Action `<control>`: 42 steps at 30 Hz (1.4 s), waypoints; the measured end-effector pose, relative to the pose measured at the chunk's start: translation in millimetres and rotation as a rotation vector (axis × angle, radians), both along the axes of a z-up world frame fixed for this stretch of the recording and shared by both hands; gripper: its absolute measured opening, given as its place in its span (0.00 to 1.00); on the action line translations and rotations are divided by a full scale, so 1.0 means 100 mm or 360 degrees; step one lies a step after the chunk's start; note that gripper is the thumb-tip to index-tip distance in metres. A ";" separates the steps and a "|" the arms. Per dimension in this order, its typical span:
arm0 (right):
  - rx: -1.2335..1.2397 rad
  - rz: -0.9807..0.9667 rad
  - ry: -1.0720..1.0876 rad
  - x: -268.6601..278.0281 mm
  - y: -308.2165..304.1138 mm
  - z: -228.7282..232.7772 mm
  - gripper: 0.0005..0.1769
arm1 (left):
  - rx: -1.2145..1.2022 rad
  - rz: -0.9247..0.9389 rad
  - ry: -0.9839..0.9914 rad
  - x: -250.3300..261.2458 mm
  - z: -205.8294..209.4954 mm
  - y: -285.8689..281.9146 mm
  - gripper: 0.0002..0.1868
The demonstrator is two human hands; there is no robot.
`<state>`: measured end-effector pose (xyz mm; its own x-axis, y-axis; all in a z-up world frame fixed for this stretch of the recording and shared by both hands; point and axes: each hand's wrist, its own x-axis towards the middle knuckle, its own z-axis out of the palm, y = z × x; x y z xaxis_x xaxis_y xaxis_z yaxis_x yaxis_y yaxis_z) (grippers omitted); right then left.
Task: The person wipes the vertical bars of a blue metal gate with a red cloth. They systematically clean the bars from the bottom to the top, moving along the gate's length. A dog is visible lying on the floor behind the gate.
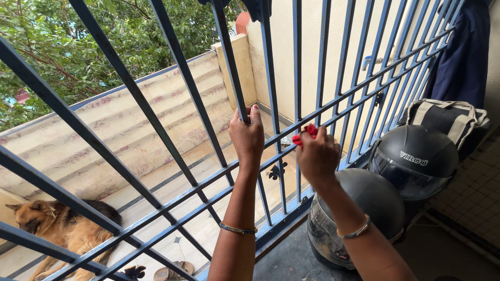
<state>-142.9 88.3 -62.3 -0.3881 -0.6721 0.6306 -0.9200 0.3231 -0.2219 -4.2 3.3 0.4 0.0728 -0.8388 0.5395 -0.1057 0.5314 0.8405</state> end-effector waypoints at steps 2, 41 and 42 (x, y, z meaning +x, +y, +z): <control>-0.0081 0.0084 0.0086 0.21 0.05 -0.04 0.15 | -0.0015 -0.0015 0.0013 0.00 0.00 0.01 0.14; -0.0043 0.0406 0.0094 0.95 0.45 -0.07 0.24 | -0.0915 0.1162 -0.0364 1.32 -0.63 1.35 0.07; -0.0046 0.0439 0.0037 0.93 0.44 -0.09 0.26 | -0.0907 0.1298 -0.0369 1.49 -0.69 1.35 0.05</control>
<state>-50.3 132.2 -71.6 -0.1784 -0.7319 0.6576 -0.9772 0.0538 -0.2053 144.5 138.3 -68.4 0.3500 -0.1947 0.9163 -0.7424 0.5389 0.3980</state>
